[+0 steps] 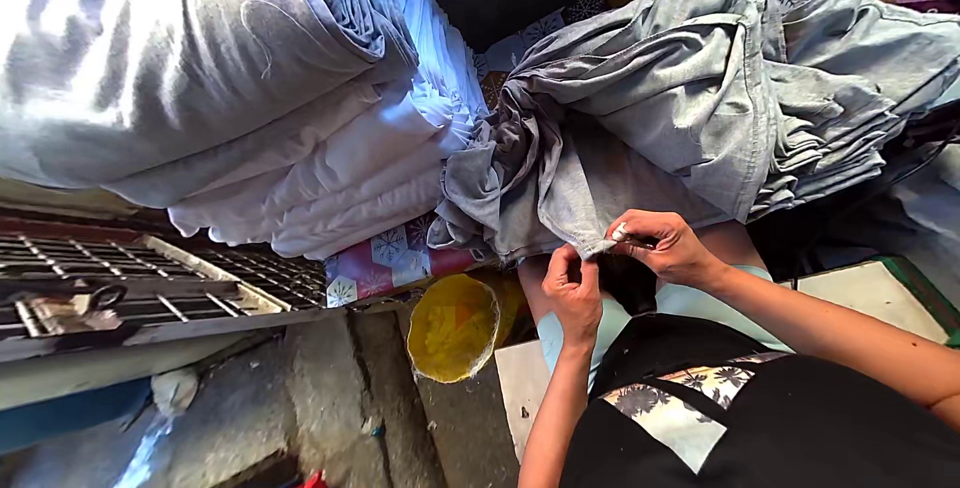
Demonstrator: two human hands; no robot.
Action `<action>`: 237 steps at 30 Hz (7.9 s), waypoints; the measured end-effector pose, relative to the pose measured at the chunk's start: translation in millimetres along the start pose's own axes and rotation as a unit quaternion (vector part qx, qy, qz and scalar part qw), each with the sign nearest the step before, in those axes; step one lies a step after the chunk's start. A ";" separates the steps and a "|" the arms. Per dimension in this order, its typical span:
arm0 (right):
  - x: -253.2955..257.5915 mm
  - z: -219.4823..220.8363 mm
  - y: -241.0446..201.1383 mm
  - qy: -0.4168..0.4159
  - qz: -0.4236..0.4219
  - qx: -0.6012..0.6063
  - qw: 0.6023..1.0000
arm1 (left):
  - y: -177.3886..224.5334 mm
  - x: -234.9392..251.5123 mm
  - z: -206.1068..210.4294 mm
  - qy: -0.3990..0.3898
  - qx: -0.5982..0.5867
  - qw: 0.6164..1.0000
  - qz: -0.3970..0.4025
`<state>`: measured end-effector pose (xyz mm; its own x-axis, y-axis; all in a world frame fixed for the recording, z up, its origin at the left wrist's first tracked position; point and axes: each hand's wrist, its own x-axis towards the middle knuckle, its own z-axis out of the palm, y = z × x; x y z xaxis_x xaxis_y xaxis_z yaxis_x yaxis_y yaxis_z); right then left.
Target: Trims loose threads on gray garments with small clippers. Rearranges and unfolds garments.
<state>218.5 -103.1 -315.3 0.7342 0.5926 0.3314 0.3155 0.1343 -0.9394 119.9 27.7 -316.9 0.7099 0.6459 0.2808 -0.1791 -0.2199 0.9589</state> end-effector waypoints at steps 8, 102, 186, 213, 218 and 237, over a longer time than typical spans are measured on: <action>40.1 -21.2 -32.0 0.011 0.213 0.133 0.968 | 8.8 46.3 -19.6 -0.064 -0.074 0.984 -0.146; -4.3 11.2 -23.5 0.047 0.203 -0.003 0.978 | 11.9 3.5 0.6 -0.119 0.086 0.985 -0.088; 9.7 -40.5 -19.1 0.018 0.077 -0.163 0.983 | 23.5 35.8 0.0 -0.151 -0.111 0.956 -0.227; -11.3 -35.7 -12.0 -0.007 -0.136 -0.324 0.936 | 37.5 38.6 -2.2 -0.197 0.013 0.961 -0.192; -8.0 -39.4 -12.5 0.018 -0.036 -0.202 0.979 | 37.3 39.5 -4.0 -0.195 -0.003 0.962 -0.192; 2.4 -28.9 14.4 -0.097 0.184 0.151 0.966 | -3.4 52.2 -47.2 -0.368 0.157 0.916 -0.036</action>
<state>242.2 -122.7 -325.5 0.6272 0.7785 -0.0244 -0.1566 0.0954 -0.9830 125.5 96.6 -303.6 0.9997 0.0238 0.0035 0.0081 -0.4710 0.8821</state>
